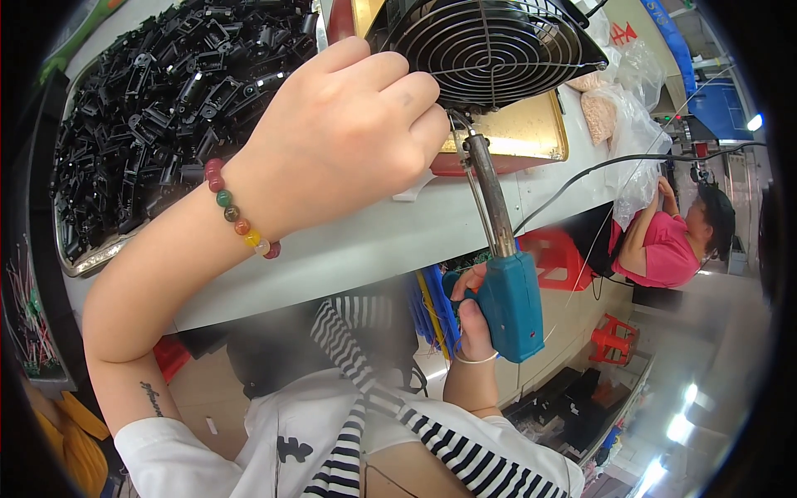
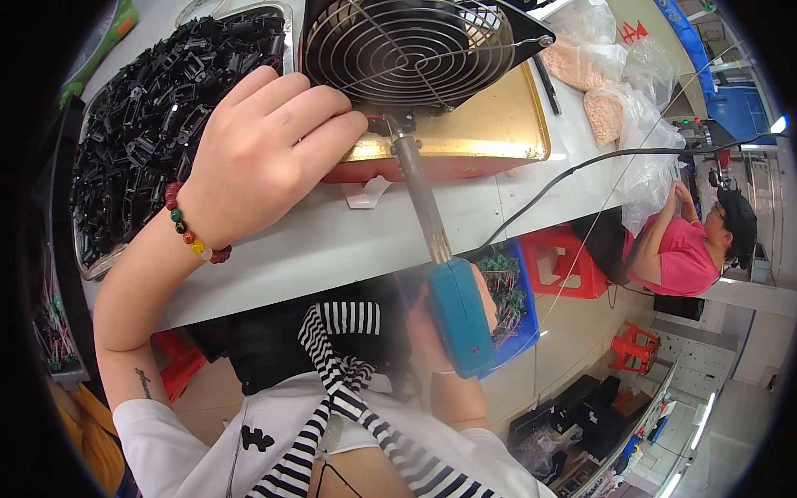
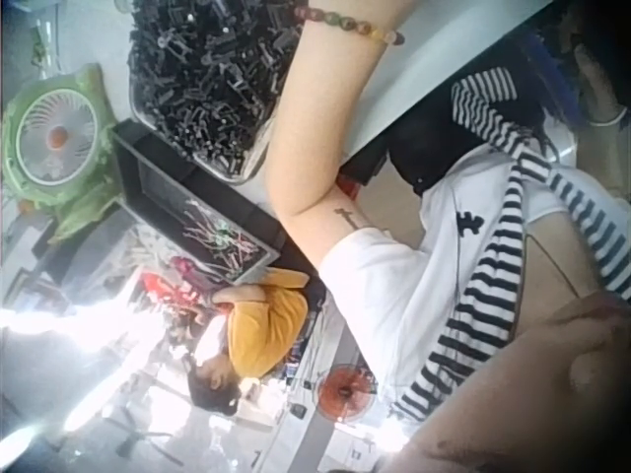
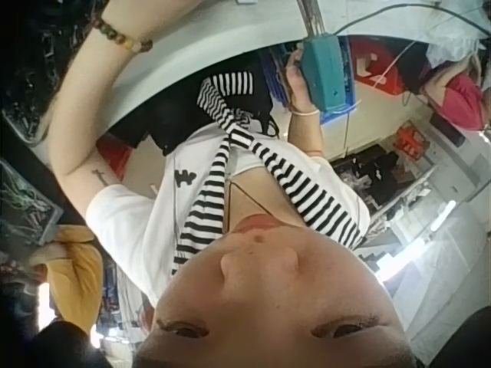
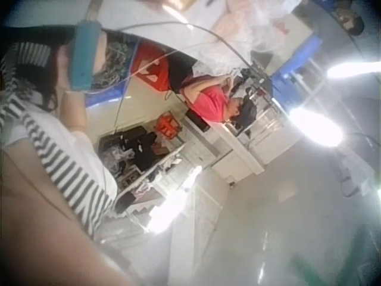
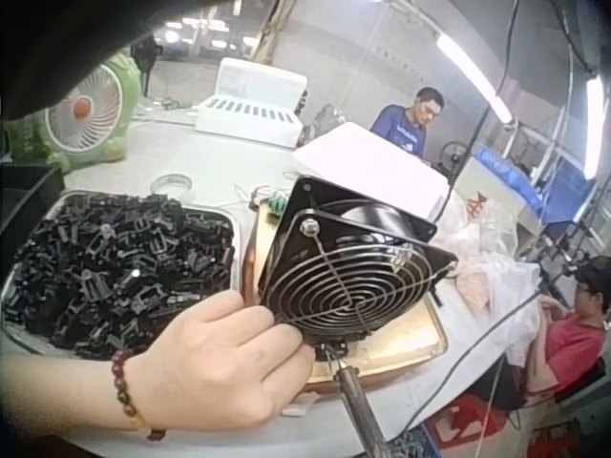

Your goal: The person assembles electrical components by connecting wires from circuit boards to switches and soldering the joints using a soldering iron.

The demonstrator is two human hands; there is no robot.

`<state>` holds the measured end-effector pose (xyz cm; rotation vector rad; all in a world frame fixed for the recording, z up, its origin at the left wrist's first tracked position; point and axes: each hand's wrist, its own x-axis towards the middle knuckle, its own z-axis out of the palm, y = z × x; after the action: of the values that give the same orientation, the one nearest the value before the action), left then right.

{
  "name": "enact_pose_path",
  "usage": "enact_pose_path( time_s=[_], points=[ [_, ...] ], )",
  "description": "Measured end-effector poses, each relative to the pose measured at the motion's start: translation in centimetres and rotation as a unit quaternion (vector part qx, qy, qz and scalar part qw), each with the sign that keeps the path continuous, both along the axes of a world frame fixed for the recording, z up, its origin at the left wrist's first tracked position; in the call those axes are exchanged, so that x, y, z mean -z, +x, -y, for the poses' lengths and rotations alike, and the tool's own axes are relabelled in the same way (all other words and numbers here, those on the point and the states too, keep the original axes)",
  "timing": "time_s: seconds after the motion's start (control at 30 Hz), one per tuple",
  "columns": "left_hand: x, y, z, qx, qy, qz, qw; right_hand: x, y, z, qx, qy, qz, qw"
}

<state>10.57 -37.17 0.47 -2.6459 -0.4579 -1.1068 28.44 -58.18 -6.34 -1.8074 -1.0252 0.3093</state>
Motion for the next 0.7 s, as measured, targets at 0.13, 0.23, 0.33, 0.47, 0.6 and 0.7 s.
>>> enact_pose_path(
  time_s=[0.13,0.23,0.33,0.47,0.6,0.7],
  points=[
    [0.0,0.0,0.0,-0.002,-0.001,0.002,1.000,-0.3,0.0,0.1,-0.005,0.005,-0.006,1.000],
    [0.0,0.0,0.0,-0.002,0.001,0.002,1.000,-0.7,0.1,0.2,-0.006,-0.010,-0.011,1.000],
    [0.0,0.0,0.0,0.001,0.000,0.004,1.000,-1.0,0.1,0.3,-0.017,-0.002,-0.009,1.000],
    [0.0,0.0,0.0,0.001,0.001,0.005,1.000,-1.5,0.0,0.3,-0.015,-0.020,0.008,1.000],
    [0.1,0.0,0.0,0.000,0.001,0.007,1.000,-2.1,-0.3,0.2,-0.008,-0.015,-0.008,1.000],
    [0.1,0.0,0.0,0.000,0.002,0.008,1.000,-2.6,-0.6,0.2,0.003,0.005,-0.037,0.999]
  ],
)
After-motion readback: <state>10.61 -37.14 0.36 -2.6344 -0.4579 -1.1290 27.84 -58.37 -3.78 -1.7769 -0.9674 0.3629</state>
